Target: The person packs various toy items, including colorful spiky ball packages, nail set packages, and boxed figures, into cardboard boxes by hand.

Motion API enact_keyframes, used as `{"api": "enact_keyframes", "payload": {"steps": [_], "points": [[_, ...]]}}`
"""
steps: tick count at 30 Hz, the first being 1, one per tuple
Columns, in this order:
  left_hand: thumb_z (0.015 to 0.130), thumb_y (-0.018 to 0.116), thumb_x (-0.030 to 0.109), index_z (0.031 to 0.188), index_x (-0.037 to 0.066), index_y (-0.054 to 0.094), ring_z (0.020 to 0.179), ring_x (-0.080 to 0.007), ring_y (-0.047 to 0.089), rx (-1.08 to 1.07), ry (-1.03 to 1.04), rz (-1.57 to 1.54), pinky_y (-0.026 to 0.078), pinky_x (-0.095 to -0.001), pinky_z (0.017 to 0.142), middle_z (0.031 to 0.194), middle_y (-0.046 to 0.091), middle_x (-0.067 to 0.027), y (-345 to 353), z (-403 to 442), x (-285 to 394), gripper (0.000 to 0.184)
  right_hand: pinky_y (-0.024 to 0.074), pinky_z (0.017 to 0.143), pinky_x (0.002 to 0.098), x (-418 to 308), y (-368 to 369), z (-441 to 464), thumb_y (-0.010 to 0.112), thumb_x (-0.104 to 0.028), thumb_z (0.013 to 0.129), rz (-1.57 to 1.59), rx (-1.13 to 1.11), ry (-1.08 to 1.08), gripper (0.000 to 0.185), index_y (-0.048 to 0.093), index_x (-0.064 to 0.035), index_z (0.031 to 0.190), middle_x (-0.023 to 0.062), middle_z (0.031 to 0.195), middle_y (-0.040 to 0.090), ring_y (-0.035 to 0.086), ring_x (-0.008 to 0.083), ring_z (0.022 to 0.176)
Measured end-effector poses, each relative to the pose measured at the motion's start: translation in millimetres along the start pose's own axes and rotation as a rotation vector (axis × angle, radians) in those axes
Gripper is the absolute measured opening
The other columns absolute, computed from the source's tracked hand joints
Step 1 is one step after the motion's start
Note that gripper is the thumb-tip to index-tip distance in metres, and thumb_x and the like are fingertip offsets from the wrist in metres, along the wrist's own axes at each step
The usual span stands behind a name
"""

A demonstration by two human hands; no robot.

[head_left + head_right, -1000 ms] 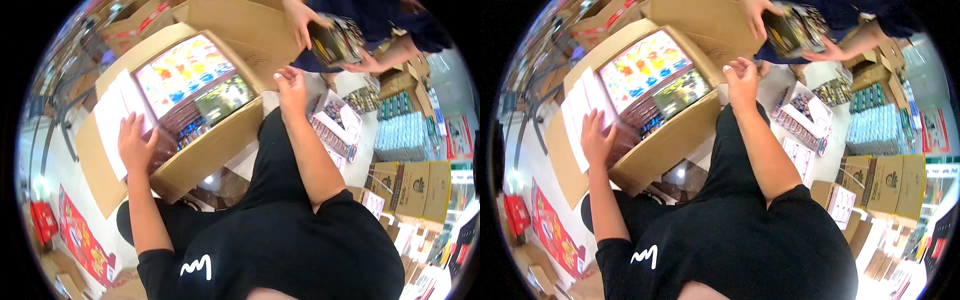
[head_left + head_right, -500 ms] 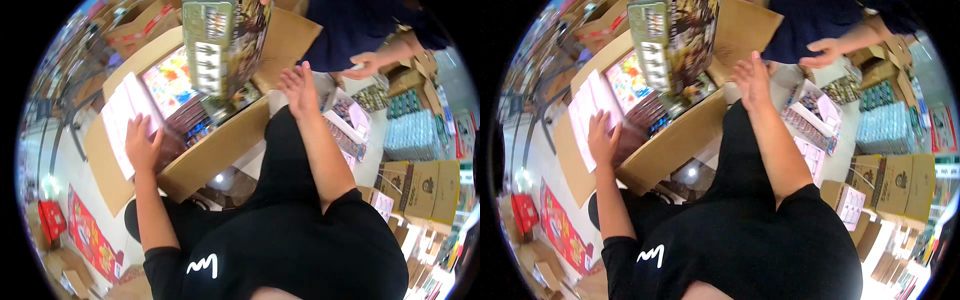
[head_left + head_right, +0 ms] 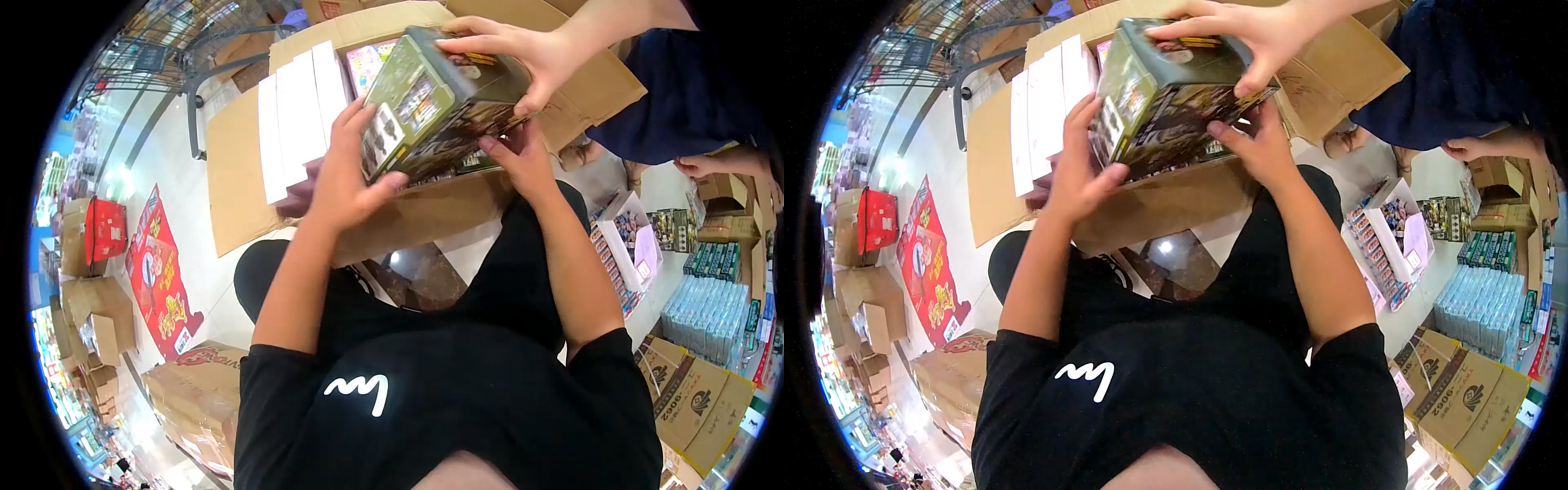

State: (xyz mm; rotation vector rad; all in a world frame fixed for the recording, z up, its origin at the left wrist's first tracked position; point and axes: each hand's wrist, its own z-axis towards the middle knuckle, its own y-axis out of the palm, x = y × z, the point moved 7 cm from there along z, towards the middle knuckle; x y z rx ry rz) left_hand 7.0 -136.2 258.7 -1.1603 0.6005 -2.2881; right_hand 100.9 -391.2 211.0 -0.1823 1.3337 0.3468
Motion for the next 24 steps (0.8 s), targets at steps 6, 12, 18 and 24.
{"api": "enact_keyframes", "payload": {"steps": [6, 12, 18, 24], "points": [[0.082, 0.080, 0.033, 0.155, -0.005, 0.020, 0.149, -0.0480, 0.023, 0.148, -0.029, 0.078, 0.022, -0.0488, 0.121, 0.159, 0.020, -0.0335, 33.0, -5.9, 8.3, 0.101, 0.0458, 0.104, 0.0393, -11.6, 9.6, -0.1, 0.081, -0.016, 0.087, -0.018, 0.082, -0.154, 0.074, 0.034, -0.0024, 0.142, 0.0145, 0.135, 0.052, 0.055, 0.0224, 0.123], [0.080, 0.081, 0.027, 0.155, -0.006, 0.015, 0.150, -0.0455, 0.021, 0.134, -0.085, -0.028, 0.021, -0.0459, 0.122, 0.160, 0.019, -0.0331, 36.9, -6.3, -18.8, 0.106, 0.0450, 0.102, 0.0340, -12.6, 4.2, 3.8, 0.075, -0.019, 0.093, -0.063, 0.141, -0.188, 0.062, 0.039, -0.0004, 0.141, 0.0124, 0.132, 0.054, 0.054, 0.0202, 0.120], [0.075, 0.086, 0.029, 0.155, -0.009, 0.009, 0.146, -0.0431, 0.029, 0.021, -0.384, -0.150, 0.027, -0.0429, 0.120, 0.156, 0.026, -0.0333, 28.1, -7.4, -34.2, 0.117, 0.0537, 0.089, 0.0324, 3.2, 20.5, 7.3, 0.077, -0.025, 0.091, -0.246, 0.051, -0.141, 0.074, 0.032, -0.0011, 0.145, 0.0132, 0.130, 0.056, 0.060, 0.0191, 0.114], [0.083, 0.080, 0.032, 0.156, -0.007, 0.014, 0.148, -0.0423, 0.027, 0.169, -0.199, -0.220, 0.024, -0.0443, 0.121, 0.158, 0.025, -0.0312, 20.7, -3.2, -15.7, 0.106, 0.0395, 0.110, 0.0390, 9.6, 17.4, -2.0, 0.073, -0.022, 0.093, -0.224, -0.046, -0.117, 0.073, 0.030, -0.0014, 0.149, 0.0143, 0.140, 0.048, 0.049, 0.0260, 0.128]]}}
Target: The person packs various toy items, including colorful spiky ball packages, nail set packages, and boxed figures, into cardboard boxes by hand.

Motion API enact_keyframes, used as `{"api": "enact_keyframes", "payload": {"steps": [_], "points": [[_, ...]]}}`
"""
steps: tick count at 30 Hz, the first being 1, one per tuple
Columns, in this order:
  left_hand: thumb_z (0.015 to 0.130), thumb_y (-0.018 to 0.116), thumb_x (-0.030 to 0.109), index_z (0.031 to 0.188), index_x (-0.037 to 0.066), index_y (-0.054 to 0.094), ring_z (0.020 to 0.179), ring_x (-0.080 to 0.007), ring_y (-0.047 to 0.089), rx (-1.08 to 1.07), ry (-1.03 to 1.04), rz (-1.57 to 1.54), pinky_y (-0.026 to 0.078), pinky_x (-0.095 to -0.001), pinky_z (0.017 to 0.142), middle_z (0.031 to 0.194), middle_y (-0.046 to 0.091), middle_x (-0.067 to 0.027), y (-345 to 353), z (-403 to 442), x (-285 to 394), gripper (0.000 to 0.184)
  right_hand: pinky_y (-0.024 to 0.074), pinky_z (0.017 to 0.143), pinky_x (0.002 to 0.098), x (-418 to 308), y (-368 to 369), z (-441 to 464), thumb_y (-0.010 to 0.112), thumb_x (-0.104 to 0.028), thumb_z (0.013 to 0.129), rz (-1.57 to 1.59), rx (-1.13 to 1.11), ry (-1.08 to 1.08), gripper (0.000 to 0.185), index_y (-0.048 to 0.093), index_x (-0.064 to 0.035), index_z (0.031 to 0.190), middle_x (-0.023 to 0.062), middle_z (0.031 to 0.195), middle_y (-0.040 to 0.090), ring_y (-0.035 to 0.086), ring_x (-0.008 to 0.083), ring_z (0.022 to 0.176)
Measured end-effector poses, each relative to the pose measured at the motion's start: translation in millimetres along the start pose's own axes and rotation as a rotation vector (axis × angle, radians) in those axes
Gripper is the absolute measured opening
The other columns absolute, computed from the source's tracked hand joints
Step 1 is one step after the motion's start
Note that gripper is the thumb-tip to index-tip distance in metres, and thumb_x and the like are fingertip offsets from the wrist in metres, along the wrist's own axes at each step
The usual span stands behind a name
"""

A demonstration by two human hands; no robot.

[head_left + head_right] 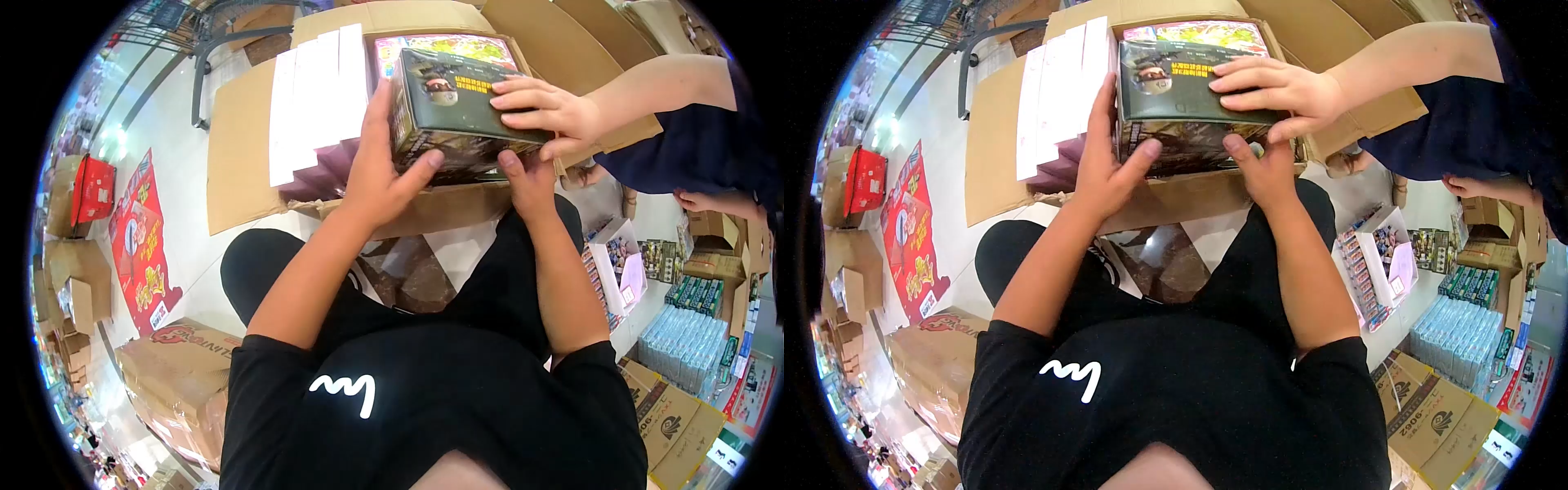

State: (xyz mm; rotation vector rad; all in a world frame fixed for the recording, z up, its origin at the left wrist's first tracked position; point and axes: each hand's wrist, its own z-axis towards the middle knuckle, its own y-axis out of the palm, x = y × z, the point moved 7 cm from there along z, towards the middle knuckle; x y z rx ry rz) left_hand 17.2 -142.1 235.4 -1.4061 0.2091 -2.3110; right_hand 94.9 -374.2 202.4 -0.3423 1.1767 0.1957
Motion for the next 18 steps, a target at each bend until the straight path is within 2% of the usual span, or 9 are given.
{"api": "enact_keyframes", "payload": {"steps": [1, 2, 6, 7, 9, 10, 13, 15, 18], "points": [[0.085, 0.078, 0.032, 0.156, -0.005, 0.015, 0.149, -0.0422, 0.026, 0.030, 0.091, -0.034, 0.023, -0.0447, 0.121, 0.158, 0.024, -0.0303, -1.7, 3.8, 7.3, 0.102, 0.0380, 0.111, 0.0402, -13.9, 1.3, 0.9, 0.070, -0.025, 0.095, -0.056, 0.011, -0.075, 0.071, 0.031, 0.0006, 0.148, 0.0154, 0.141, 0.048, 0.049, 0.0267, 0.129], [0.088, 0.075, 0.035, 0.153, 0.002, 0.032, 0.146, -0.0426, 0.031, 0.102, 0.167, -0.011, 0.027, -0.0459, 0.119, 0.157, 0.029, -0.0291, -4.8, 4.7, 16.2, 0.085, 0.0365, 0.112, 0.0414, -26.3, 3.1, 1.1, 0.068, -0.028, 0.097, -0.112, 0.022, -0.150, 0.069, 0.031, 0.0025, 0.148, 0.0164, 0.141, 0.048, 0.048, 0.0274, 0.130], [0.085, 0.074, 0.042, 0.134, 0.010, 0.059, 0.139, -0.0453, 0.041, 0.156, 0.062, 0.077, 0.036, -0.0498, 0.112, 0.151, 0.040, -0.0278, -27.3, -0.3, 12.0, 0.060, 0.0333, 0.114, 0.0433, -51.5, 26.0, -5.7, 0.063, -0.029, 0.098, -0.460, -0.055, -0.324, 0.062, 0.039, 0.0033, 0.145, 0.0238, 0.144, 0.047, 0.048, 0.0332, 0.134], [0.085, 0.074, 0.042, 0.134, 0.010, 0.059, 0.139, -0.0453, 0.041, 0.147, 0.060, 0.078, 0.036, -0.0498, 0.112, 0.151, 0.040, -0.0278, -28.7, 2.9, 11.8, 0.060, 0.0333, 0.114, 0.0433, -54.9, 25.0, -3.1, 0.063, -0.029, 0.098, -0.458, -0.049, -0.317, 0.062, 0.039, 0.0033, 0.145, 0.0238, 0.144, 0.047, 0.048, 0.0332, 0.134], [0.083, 0.075, 0.042, 0.129, 0.010, 0.063, 0.138, -0.0480, 0.041, 0.158, 0.208, 0.584, 0.036, -0.0533, 0.111, 0.149, 0.045, -0.0259, -29.9, 7.9, 19.4, 0.057, 0.0386, 0.110, 0.0465, -58.3, 26.9, 0.7, 0.069, -0.028, 0.094, -0.609, -0.096, -0.320, 0.057, 0.048, -0.0083, 0.143, 0.0260, 0.145, 0.049, 0.046, 0.0444, 0.133], [0.086, 0.071, 0.038, 0.125, 0.010, 0.067, 0.140, -0.0490, 0.039, 0.175, 0.154, 0.504, 0.029, -0.0564, 0.114, 0.149, 0.048, -0.0229, -26.2, 7.5, 15.1, 0.049, 0.0387, 0.110, 0.0480, -52.1, 24.4, 0.8, 0.071, -0.031, 0.091, -0.507, -0.038, -0.252, 0.054, 0.054, -0.0152, 0.139, 0.0253, 0.145, 0.049, 0.046, 0.0457, 0.132], [0.086, 0.071, 0.039, 0.123, 0.015, 0.069, 0.143, -0.0464, 0.035, 0.076, 0.034, 0.773, 0.024, -0.0591, 0.116, 0.151, 0.048, -0.0175, -12.9, -6.4, -16.1, 0.045, 0.0401, 0.110, 0.0475, -35.4, 36.6, -6.0, 0.072, -0.038, 0.089, -0.772, -0.193, -0.169, 0.056, 0.057, -0.0140, 0.138, 0.0241, 0.144, 0.051, 0.048, 0.0439, 0.131], [0.085, 0.070, 0.041, 0.117, 0.021, 0.072, 0.148, -0.0404, 0.029, -0.134, -0.053, 1.068, 0.019, -0.0610, 0.117, 0.160, 0.038, -0.0069, 3.7, -25.1, -35.0, 0.038, 0.0388, 0.111, 0.0500, -19.3, 44.2, -18.5, 0.071, -0.044, 0.087, -0.915, -0.284, -0.123, 0.058, 0.060, -0.0140, 0.135, 0.0201, 0.146, 0.050, 0.047, 0.0395, 0.134], [0.084, 0.071, 0.040, 0.122, 0.022, 0.071, 0.150, -0.0377, 0.027, -0.138, -0.042, 1.091, 0.019, -0.0606, 0.117, 0.163, 0.033, -0.0060, 2.0, -27.2, -33.9, 0.042, 0.0308, 0.114, 0.0508, -4.4, 53.7, -32.1, 0.068, -0.046, 0.089, -1.119, -0.477, -0.040, 0.055, 0.063, -0.0127, 0.133, 0.0092, 0.154, 0.045, 0.040, 0.0344, 0.140]]}}
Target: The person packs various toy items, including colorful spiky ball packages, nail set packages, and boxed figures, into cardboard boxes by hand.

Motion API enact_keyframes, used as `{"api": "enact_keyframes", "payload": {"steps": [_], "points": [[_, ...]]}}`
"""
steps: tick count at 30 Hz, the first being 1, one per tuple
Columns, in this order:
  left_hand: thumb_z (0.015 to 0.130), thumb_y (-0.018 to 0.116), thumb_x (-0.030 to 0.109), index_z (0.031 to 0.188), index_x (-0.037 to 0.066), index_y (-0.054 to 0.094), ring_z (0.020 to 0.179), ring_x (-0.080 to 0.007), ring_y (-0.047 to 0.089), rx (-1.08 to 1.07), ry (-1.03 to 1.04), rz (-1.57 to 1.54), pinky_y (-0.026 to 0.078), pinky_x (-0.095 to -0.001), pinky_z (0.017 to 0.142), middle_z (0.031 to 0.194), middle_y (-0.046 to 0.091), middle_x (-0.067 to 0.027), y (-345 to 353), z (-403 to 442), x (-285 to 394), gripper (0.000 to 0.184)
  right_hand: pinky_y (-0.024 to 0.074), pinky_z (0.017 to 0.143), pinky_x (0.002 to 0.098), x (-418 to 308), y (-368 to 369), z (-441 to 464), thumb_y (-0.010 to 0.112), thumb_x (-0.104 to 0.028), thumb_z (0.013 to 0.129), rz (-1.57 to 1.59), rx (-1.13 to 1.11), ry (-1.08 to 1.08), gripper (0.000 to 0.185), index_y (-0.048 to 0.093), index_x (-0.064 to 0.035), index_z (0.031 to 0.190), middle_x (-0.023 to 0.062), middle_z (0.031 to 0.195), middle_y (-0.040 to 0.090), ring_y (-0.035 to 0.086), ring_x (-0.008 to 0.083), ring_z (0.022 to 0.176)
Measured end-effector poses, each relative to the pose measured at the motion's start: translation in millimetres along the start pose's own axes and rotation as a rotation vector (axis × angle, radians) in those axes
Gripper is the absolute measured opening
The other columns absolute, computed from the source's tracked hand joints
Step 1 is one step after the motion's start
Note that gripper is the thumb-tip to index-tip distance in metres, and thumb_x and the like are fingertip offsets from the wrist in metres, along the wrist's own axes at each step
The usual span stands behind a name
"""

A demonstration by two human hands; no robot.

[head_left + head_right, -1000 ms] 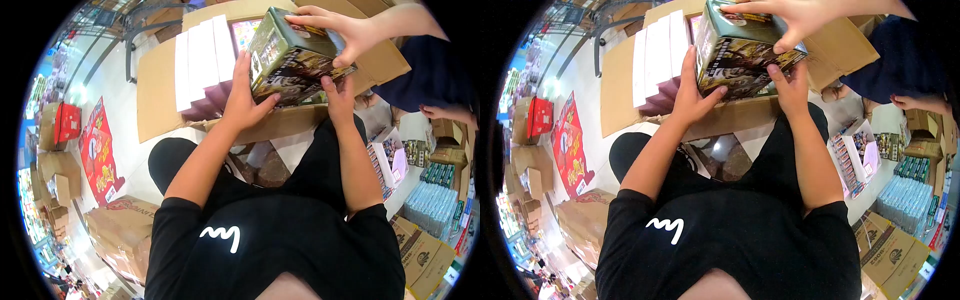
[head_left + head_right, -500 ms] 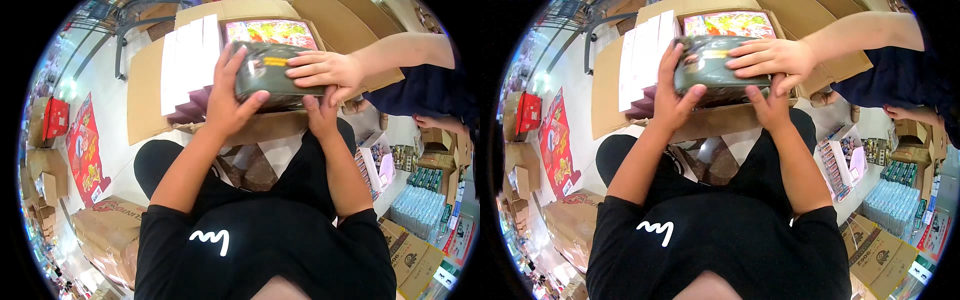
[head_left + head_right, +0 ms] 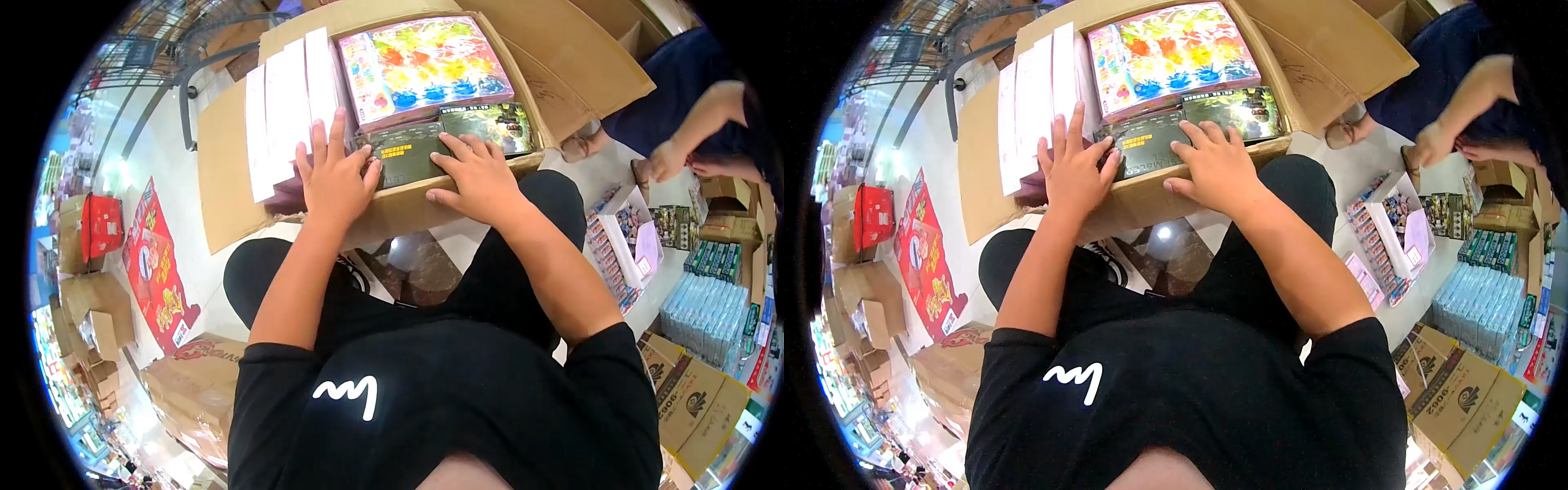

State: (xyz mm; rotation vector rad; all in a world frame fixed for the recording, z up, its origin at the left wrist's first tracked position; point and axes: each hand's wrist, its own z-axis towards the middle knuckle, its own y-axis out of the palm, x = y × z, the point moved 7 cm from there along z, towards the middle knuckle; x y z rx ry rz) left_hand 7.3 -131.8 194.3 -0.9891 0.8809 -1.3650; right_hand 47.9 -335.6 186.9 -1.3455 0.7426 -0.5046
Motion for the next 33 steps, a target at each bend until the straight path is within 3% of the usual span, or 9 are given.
{"api": "enact_keyframes", "payload": {"steps": [3, 6, 10, 13, 19, 25, 27, 29, 33], "points": [[0.077, 0.080, 0.032, 0.134, 0.026, 0.063, 0.151, -0.0348, 0.025, -0.097, 0.092, -0.083, 0.021, -0.0606, 0.116, 0.164, 0.031, -0.0055, -15.0, 3.8, -18.0, 0.060, 0.0328, 0.112, 0.0542, 10.9, 0.4, -0.2, 0.067, -0.049, 0.089, 0.131, 0.010, -0.004, 0.055, 0.064, -0.0141, 0.132, 0.0099, 0.152, 0.047, 0.042, 0.0332, 0.138], [0.056, 0.094, 0.015, 0.153, 0.033, 0.039, 0.150, -0.0342, 0.028, -0.116, 0.066, -0.054, 0.026, -0.0570, 0.116, 0.165, 0.027, -0.0055, -47.3, 0.4, -50.0, 0.113, 0.0337, 0.112, 0.0517, 10.8, -6.4, -0.8, 0.069, -0.044, 0.089, 0.205, 0.016, -0.016, 0.054, 0.061, -0.0146, 0.134, 0.0101, 0.152, 0.047, 0.042, 0.0346, 0.138], [0.055, 0.092, 0.003, 0.157, 0.033, 0.030, 0.150, -0.0390, 0.028, -0.306, -0.042, -0.024, 0.034, -0.0568, 0.115, 0.164, 0.028, -0.0068, -35.1, -9.6, -107.0, 0.123, 0.0352, 0.112, 0.0497, 9.3, -3.4, -0.8, 0.073, -0.037, 0.086, 0.201, -0.020, -0.036, 0.060, 0.055, -0.0154, 0.139, 0.0101, 0.152, 0.046, 0.042, 0.0351, 0.138], [0.056, 0.090, 0.001, 0.157, 0.034, 0.029, 0.147, -0.0406, 0.031, -0.206, 0.197, -0.144, 0.038, -0.0548, 0.115, 0.164, 0.029, -0.0068, -29.6, 0.3, -111.8, 0.122, 0.0360, 0.112, 0.0507, 5.3, 1.3, 0.7, 0.077, -0.036, 0.082, 0.167, -0.049, -0.043, 0.067, 0.053, -0.0163, 0.140, 0.0106, 0.154, 0.043, 0.041, 0.0363, 0.138], [0.059, 0.084, -0.007, 0.151, 0.032, 0.043, 0.144, -0.0381, 0.038, -0.176, 0.259, -0.214, 0.043, -0.0453, 0.113, 0.158, 0.039, -0.0098, -17.2, 22.9, -138.2, 0.108, 0.0379, 0.111, 0.0538, -8.0, 0.2, -4.7, 0.086, -0.035, 0.071, 0.088, -0.139, -0.057, 0.078, 0.054, -0.0205, 0.141, 0.0144, 0.158, 0.035, 0.040, 0.0398, 0.139], [0.068, 0.077, -0.001, 0.152, 0.013, 0.042, 0.146, -0.0403, 0.035, -0.065, 0.373, -0.099, 0.030, -0.0492, 0.119, 0.156, 0.040, -0.0201, -19.6, 22.5, -116.6, 0.092, 0.0348, 0.115, 0.0566, 2.4, 13.3, -4.8, 0.085, -0.034, 0.075, 0.124, -0.165, -0.060, 0.078, 0.052, -0.0205, 0.144, 0.0172, 0.161, 0.031, 0.035, 0.0420, 0.145], [0.062, 0.084, 0.005, 0.155, 0.015, 0.037, 0.150, -0.0392, 0.028, -0.066, 0.220, -0.085, 0.026, -0.0506, 0.121, 0.162, 0.032, -0.0169, -25.0, 16.0, -113.7, 0.105, 0.0336, 0.115, 0.0553, 4.8, 21.0, -3.5, 0.083, -0.039, 0.076, 0.131, -0.205, -0.036, 0.076, 0.053, -0.0232, 0.143, 0.0161, 0.161, 0.031, 0.034, 0.0408, 0.146], [0.061, 0.087, 0.007, 0.154, 0.018, 0.038, 0.150, -0.0383, 0.027, -0.121, 0.359, 0.172, 0.027, -0.0503, 0.120, 0.163, 0.030, -0.0160, -29.5, 15.3, -81.5, 0.106, 0.0327, 0.115, 0.0527, 5.6, 27.0, -5.1, 0.083, -0.042, 0.075, 0.153, -0.175, -0.014, 0.074, 0.055, -0.0238, 0.142, 0.0149, 0.161, 0.033, 0.032, 0.0385, 0.147], [0.062, 0.087, 0.007, 0.151, 0.020, 0.041, 0.147, -0.0390, 0.034, -0.071, 0.554, 0.020, 0.033, -0.0497, 0.117, 0.161, 0.035, -0.0158, -5.3, 29.8, -100.4, 0.101, 0.0323, 0.114, 0.0492, -0.6, 29.0, -4.8, 0.083, -0.044, 0.075, 0.129, -0.191, -0.007, 0.074, 0.057, -0.0249, 0.141, 0.0133, 0.161, 0.033, 0.030, 0.0361, 0.148]]}}
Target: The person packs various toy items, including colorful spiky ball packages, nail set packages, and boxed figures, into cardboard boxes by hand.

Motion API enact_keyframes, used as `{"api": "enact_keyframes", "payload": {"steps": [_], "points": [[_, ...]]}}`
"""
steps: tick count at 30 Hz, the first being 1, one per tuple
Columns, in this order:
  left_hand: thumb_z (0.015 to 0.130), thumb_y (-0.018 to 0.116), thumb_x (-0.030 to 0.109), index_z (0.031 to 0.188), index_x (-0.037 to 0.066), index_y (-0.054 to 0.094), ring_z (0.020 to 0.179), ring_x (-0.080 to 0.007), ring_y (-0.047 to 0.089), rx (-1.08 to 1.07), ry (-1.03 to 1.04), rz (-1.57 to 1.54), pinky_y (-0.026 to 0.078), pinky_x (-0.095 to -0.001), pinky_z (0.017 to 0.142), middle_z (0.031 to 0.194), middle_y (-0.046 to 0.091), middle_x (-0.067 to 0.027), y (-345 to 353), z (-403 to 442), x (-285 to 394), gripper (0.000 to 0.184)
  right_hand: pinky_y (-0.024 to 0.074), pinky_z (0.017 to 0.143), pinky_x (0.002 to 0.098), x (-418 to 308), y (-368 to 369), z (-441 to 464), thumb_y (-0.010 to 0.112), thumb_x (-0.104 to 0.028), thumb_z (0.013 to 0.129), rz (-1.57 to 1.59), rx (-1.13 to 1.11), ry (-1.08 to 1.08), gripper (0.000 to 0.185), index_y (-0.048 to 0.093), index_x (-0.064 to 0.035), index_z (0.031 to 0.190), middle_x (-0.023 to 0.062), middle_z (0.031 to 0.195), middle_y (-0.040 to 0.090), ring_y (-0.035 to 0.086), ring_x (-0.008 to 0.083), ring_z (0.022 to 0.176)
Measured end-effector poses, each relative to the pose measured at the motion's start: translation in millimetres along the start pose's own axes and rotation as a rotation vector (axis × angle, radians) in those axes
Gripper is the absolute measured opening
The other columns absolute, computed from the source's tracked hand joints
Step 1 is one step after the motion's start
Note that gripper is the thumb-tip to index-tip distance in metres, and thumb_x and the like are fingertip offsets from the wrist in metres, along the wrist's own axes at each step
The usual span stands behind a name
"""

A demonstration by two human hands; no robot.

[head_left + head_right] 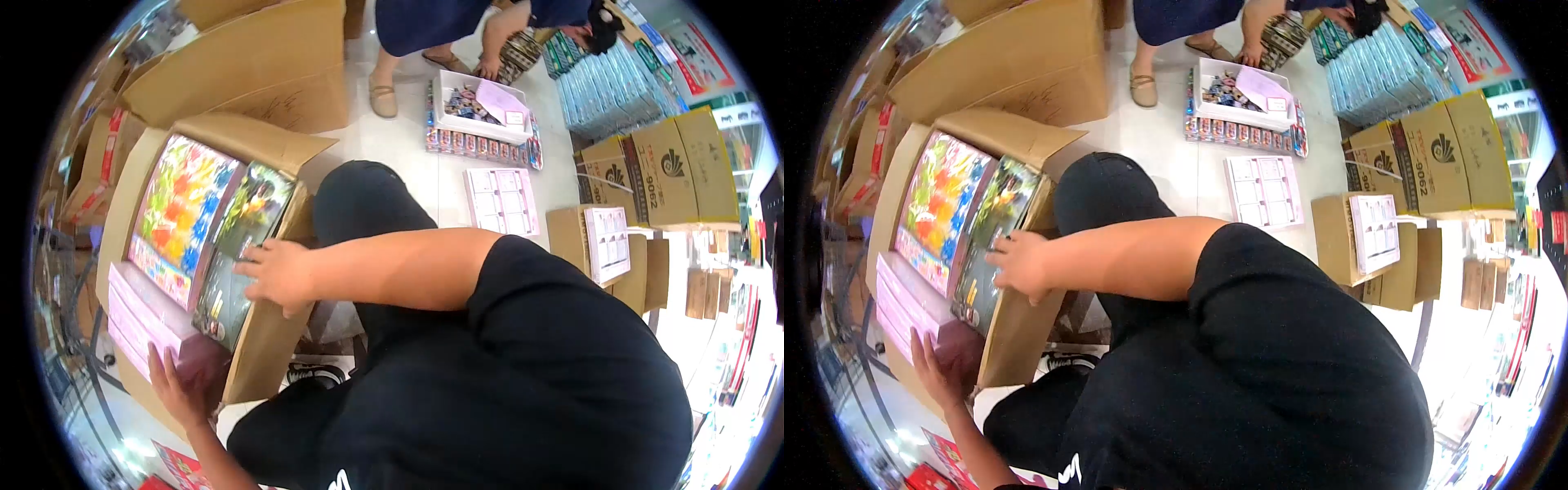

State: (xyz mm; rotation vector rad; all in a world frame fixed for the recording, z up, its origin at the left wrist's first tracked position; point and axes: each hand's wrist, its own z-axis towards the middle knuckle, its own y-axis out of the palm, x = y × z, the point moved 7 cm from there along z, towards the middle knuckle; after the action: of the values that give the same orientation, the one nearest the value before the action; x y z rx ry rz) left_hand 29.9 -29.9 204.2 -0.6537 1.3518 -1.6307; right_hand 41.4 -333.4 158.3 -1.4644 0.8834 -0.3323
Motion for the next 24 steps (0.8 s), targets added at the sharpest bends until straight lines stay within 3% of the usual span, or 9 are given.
{"api": "enact_keyframes", "payload": {"steps": [3, 8, 11, 12, 13, 14, 16, 20, 24], "points": [[0.069, 0.084, 0.009, 0.147, 0.015, 0.045, 0.136, -0.0394, 0.049, 0.132, 0.126, -0.089, 0.043, -0.0484, 0.110, 0.153, 0.047, -0.0166, -3.5, 10.9, 2.3, 0.088, 0.0332, 0.112, 0.0465, -5.6, 3.3, -6.1, 0.083, -0.048, 0.074, -0.013, -0.076, -0.031, 0.074, 0.057, -0.0235, 0.139, 0.0116, 0.161, 0.034, 0.026, 0.0343, 0.149], [0.074, 0.081, 0.007, 0.147, 0.014, 0.045, 0.136, -0.0390, 0.049, 0.159, 0.040, -0.035, 0.044, -0.0478, 0.110, 0.153, 0.047, -0.0171, 7.3, -4.2, -9.7, 0.082, 0.0334, 0.112, 0.0477, -8.5, -3.9, -15.4, 0.080, -0.049, 0.077, -0.028, -0.081, -0.023, 0.071, 0.058, -0.0180, 0.137, 0.0100, 0.151, 0.044, 0.033, 0.0329, 0.144], [0.077, 0.080, 0.007, 0.148, 0.013, 0.045, 0.137, -0.0399, 0.048, 0.121, -0.041, -0.051, 0.043, -0.0480, 0.110, 0.153, 0.047, -0.0179, 1.8, -3.7, -1.3, 0.079, 0.0494, 0.097, 0.0488, 19.5, -53.9, -54.8, 0.075, -0.039, 0.079, 0.220, 0.008, -0.070, 0.048, 0.069, -0.0118, 0.118, 0.0109, 0.118, 0.068, 0.064, 0.0294, 0.112], [0.079, 0.080, 0.008, 0.149, 0.012, 0.046, 0.138, -0.0403, 0.047, 0.068, -0.120, -0.080, 0.043, -0.0481, 0.111, 0.154, 0.046, -0.0186, 2.5, -3.9, -2.3, 0.077, 0.0543, 0.087, 0.0454, 47.0, -87.4, -87.8, 0.074, -0.035, 0.079, 0.347, 0.174, 0.066, 0.042, 0.071, -0.0093, 0.112, 0.0118, 0.106, 0.071, 0.069, 0.0302, 0.099], [0.083, 0.079, 0.014, 0.149, 0.010, 0.047, 0.139, -0.0401, 0.046, 0.068, -0.116, -0.074, 0.040, -0.0474, 0.113, 0.154, 0.044, -0.0203, 1.1, -2.1, 0.5, 0.073, 0.0558, 0.080, 0.0484, 82.6, -93.9, -121.6, 0.070, -0.033, 0.080, 0.454, 0.786, -0.011, 0.036, 0.072, -0.0108, 0.108, 0.0159, 0.097, 0.072, 0.069, 0.0354, 0.094], [0.085, 0.078, 0.020, 0.148, 0.006, 0.048, 0.142, -0.0375, 0.044, 0.042, -0.150, -0.133, 0.038, -0.0466, 0.114, 0.155, 0.044, -0.0205, 10.7, -8.5, -12.4, 0.071, 0.0548, 0.076, 0.0507, 120.0, -99.3, -156.5, 0.072, -0.034, 0.077, 0.524, 0.991, 0.156, 0.037, 0.072, -0.0071, 0.102, 0.0178, 0.095, 0.071, 0.068, 0.0348, 0.088], [0.088, 0.077, 0.029, 0.142, 0.000, 0.051, 0.140, -0.0366, 0.044, -0.008, -0.518, -0.192, 0.036, -0.0457, 0.115, 0.152, 0.046, -0.0211, -21.9, -57.9, -45.5, 0.066, 0.0547, 0.077, 0.0516, 184.9, -45.5, -197.0, 0.071, -0.034, 0.078, 0.690, 1.121, 0.505, 0.037, 0.071, -0.0066, 0.104, 0.0182, 0.097, 0.070, 0.067, 0.0354, 0.090], [0.088, 0.074, 0.035, 0.140, -0.001, 0.050, 0.141, -0.0391, 0.041, -0.034, -0.550, -0.053, 0.032, -0.0455, 0.117, 0.148, 0.048, -0.0233, -13.4, 0.2, -20.9, 0.067, 0.0545, 0.079, 0.0533, 276.0, 207.3, -324.7, 0.069, -0.033, 0.081, 0.951, 0.925, 1.228, 0.039, 0.068, -0.0057, 0.108, 0.0189, 0.103, 0.067, 0.065, 0.0368, 0.094], [0.090, 0.072, 0.042, 0.147, 0.001, 0.044, 0.144, -0.0448, 0.034, -0.108, -0.492, 0.014, 0.031, -0.0478, 0.118, 0.155, 0.035, -0.0306, 43.0, 53.9, 12.4, 0.076, 0.0543, 0.080, 0.0550, 231.5, 418.4, -439.8, 0.067, -0.032, 0.083, 1.163, 0.659, 1.721, 0.040, 0.065, -0.0048, 0.112, 0.0197, 0.108, 0.064, 0.063, 0.0381, 0.097]]}}
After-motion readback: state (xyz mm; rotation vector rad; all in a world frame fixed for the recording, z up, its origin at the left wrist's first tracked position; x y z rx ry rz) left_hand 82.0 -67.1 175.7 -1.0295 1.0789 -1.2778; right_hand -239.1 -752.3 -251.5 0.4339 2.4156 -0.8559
